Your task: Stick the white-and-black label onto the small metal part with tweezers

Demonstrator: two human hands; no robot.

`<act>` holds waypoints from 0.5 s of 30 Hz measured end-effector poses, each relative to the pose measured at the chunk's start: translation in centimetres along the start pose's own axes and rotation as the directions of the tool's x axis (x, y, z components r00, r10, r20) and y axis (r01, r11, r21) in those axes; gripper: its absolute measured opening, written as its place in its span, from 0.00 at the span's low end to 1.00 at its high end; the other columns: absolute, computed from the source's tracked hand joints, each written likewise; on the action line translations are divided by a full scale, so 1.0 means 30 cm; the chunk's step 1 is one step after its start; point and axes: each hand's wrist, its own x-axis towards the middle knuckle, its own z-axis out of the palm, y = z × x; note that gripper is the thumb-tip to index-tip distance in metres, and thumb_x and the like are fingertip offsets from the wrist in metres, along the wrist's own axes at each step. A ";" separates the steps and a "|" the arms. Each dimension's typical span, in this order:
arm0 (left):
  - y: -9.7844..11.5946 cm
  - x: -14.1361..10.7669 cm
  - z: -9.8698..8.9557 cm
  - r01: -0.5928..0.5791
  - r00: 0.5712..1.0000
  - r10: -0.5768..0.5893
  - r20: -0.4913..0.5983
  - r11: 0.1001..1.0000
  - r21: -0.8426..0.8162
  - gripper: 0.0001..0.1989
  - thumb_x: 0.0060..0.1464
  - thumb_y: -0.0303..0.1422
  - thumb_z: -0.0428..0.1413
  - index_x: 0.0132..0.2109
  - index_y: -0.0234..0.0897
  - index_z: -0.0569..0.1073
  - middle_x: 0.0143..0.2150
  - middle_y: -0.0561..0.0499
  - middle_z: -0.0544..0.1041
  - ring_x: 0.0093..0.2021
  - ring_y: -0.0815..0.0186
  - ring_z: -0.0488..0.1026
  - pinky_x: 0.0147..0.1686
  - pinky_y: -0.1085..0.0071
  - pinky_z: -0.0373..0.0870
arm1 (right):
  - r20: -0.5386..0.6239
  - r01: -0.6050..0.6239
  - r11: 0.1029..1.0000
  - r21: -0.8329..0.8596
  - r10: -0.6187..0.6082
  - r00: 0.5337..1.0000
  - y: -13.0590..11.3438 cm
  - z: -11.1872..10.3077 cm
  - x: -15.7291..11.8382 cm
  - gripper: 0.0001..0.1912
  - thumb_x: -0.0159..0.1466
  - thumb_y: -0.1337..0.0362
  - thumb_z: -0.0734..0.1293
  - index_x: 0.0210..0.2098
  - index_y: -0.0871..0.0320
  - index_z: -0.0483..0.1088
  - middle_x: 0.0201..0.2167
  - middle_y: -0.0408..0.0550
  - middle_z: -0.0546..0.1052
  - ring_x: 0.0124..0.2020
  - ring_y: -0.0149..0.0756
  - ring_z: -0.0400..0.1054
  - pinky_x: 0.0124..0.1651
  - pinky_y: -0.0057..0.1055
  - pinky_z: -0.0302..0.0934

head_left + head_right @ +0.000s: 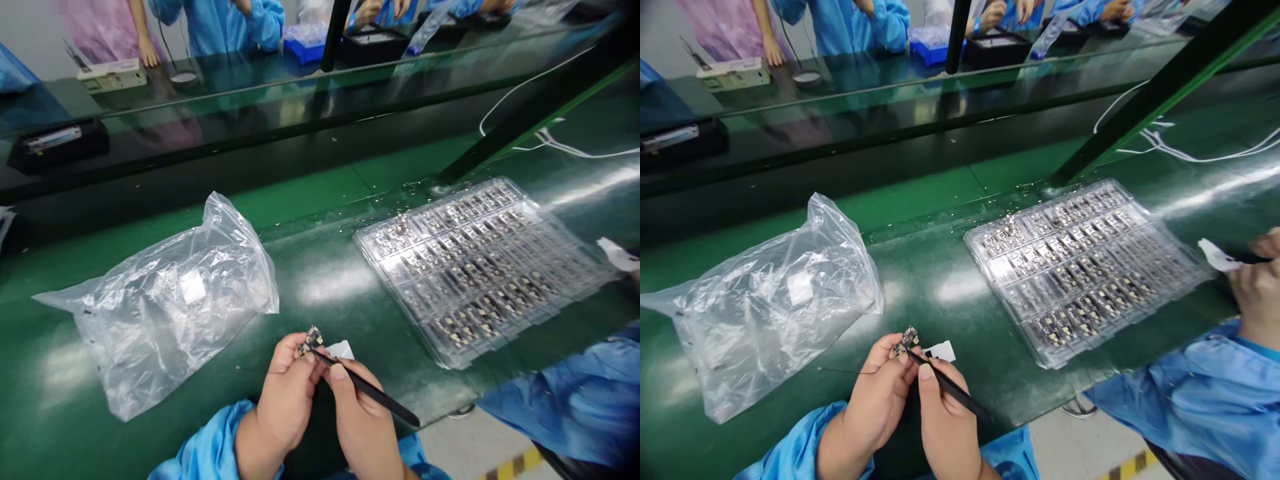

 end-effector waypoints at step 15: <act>-0.001 -0.005 -0.004 0.003 1.000 -0.003 0.031 1.000 0.018 0.11 0.44 0.30 0.60 0.36 0.37 0.69 0.32 0.52 0.73 0.34 0.71 0.71 0.39 0.74 0.67 | -0.055 0.036 0.999 0.023 -0.034 0.998 0.013 -0.004 -0.018 0.17 0.58 0.52 0.62 0.37 0.59 0.72 0.35 0.50 0.74 0.37 0.38 0.69 0.41 0.34 0.68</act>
